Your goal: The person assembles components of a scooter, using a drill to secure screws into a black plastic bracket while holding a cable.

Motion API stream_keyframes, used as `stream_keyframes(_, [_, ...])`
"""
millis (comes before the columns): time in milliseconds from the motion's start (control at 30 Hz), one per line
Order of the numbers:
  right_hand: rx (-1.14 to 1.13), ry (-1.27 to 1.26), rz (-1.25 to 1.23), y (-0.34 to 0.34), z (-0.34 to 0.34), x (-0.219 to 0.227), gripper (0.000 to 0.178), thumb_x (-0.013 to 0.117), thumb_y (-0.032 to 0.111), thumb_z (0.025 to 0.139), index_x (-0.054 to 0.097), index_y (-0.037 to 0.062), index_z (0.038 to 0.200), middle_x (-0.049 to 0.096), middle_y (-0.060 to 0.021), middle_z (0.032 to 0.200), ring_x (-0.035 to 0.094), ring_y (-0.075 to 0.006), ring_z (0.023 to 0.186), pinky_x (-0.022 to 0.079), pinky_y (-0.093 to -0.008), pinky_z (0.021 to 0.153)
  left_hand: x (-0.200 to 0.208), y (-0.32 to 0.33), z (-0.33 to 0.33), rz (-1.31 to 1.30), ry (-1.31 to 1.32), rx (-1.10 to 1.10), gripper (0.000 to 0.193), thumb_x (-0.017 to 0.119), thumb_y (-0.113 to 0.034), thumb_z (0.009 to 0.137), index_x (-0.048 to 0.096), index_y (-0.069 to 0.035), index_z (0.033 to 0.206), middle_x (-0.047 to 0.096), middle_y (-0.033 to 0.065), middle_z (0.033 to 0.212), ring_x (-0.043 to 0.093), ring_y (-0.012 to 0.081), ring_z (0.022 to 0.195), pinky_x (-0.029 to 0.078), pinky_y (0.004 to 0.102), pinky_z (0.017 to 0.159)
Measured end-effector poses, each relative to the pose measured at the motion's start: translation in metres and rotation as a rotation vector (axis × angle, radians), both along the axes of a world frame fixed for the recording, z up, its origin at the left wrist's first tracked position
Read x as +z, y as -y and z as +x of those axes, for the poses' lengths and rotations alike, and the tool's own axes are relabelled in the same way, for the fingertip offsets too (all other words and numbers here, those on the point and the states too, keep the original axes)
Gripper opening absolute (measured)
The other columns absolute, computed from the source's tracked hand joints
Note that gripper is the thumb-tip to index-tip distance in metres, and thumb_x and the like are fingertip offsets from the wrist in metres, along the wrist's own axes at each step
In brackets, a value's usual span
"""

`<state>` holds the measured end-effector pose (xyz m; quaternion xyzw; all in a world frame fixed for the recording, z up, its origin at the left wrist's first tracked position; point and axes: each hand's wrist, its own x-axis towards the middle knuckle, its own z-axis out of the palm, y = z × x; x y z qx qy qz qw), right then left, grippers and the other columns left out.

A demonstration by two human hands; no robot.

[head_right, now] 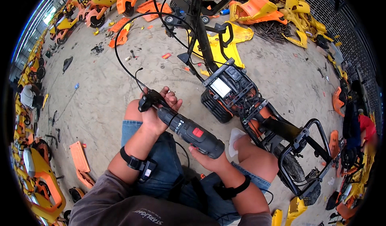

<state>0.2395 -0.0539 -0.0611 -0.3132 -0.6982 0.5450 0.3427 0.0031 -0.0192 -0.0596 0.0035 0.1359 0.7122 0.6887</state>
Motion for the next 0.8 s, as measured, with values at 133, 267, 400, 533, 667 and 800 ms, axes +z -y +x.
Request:
stream_keyframes(133, [-0.014, -0.009, 0.014, -0.001, -0.005, -0.008, 0.036, 0.075, 0.002, 0.082, 0.063, 0.0005, 0.116, 0.068, -0.0039, 0.097, 0.062, -0.0085, 0.083, 0.052, -0.0271, 0.077, 0.001, 0.0, 0.002, -0.043, -0.033, 0.013, 0.063, 0.055, -0.065, 0.089, 0.054, -0.006, 0.108, 0.059, 0.0094, 0.092, 0.062, 0.0252, 0.082, 0.048, 0.0461, 0.099])
stream_keyframes(267, [-0.046, -0.13, -0.216, 0.002, -0.008, -0.02, 0.032, 0.074, 0.004, 0.084, 0.065, 0.0029, 0.114, 0.069, -0.0036, 0.088, 0.064, -0.0109, 0.078, 0.052, -0.0286, 0.072, -0.006, -0.001, -0.001, 0.023, 0.031, -0.019, 0.068, 0.046, -0.07, 0.091, 0.052, -0.005, 0.111, 0.064, 0.0139, 0.09, 0.064, 0.0298, 0.084, 0.046, 0.0503, 0.103])
stream_keyframes(400, [0.011, -0.27, -0.652, 0.006, -0.008, -0.014, 0.029, 0.072, 0.004, 0.087, 0.061, 0.0009, 0.114, 0.07, -0.0068, 0.091, 0.066, -0.0138, 0.082, 0.055, -0.0313, 0.074, -0.001, 0.0, 0.003, -0.022, -0.015, 0.02, 0.067, 0.049, -0.069, 0.09, 0.052, -0.006, 0.111, 0.06, 0.0112, 0.089, 0.062, 0.0269, 0.083, 0.046, 0.0479, 0.102])
stream_keyframes(533, [0.103, -0.282, -0.721, -0.001, -0.004, -0.012, 0.03, 0.071, 0.005, 0.089, 0.059, 0.0005, 0.116, 0.07, -0.008, 0.093, 0.068, -0.0156, 0.086, 0.056, -0.0325, 0.077, 0.008, 0.001, 0.01, -0.086, -0.086, 0.083, 0.063, 0.056, -0.066, 0.088, 0.053, -0.008, 0.111, 0.053, 0.0058, 0.085, 0.056, 0.0209, 0.078, 0.047, 0.0418, 0.093])
stream_keyframes(667, [0.149, -0.282, -0.566, 0.006, -0.009, 0.0, 0.03, 0.07, 0.007, 0.09, 0.059, 0.0015, 0.117, 0.07, -0.0077, 0.094, 0.068, -0.0165, 0.09, 0.055, -0.0325, 0.08, 0.003, 0.002, 0.006, 0.003, -0.087, 0.038, 0.063, 0.055, -0.068, 0.087, 0.053, -0.009, 0.11, 0.05, 0.0042, 0.083, 0.051, 0.0185, 0.073, 0.046, 0.0376, 0.083])
stream_keyframes(800, [0.224, 0.075, -0.04, 0.002, -0.005, -0.008, 0.038, 0.072, 0.006, 0.088, 0.057, 0.0007, 0.123, 0.069, -0.0084, 0.098, 0.068, -0.0144, 0.089, 0.054, -0.0288, 0.08, 0.001, 0.005, 0.0, 0.031, -0.031, -0.008, 0.063, 0.054, -0.069, 0.087, 0.054, -0.009, 0.109, 0.048, 0.0035, 0.08, 0.048, 0.0174, 0.071, 0.043, 0.0343, 0.074])
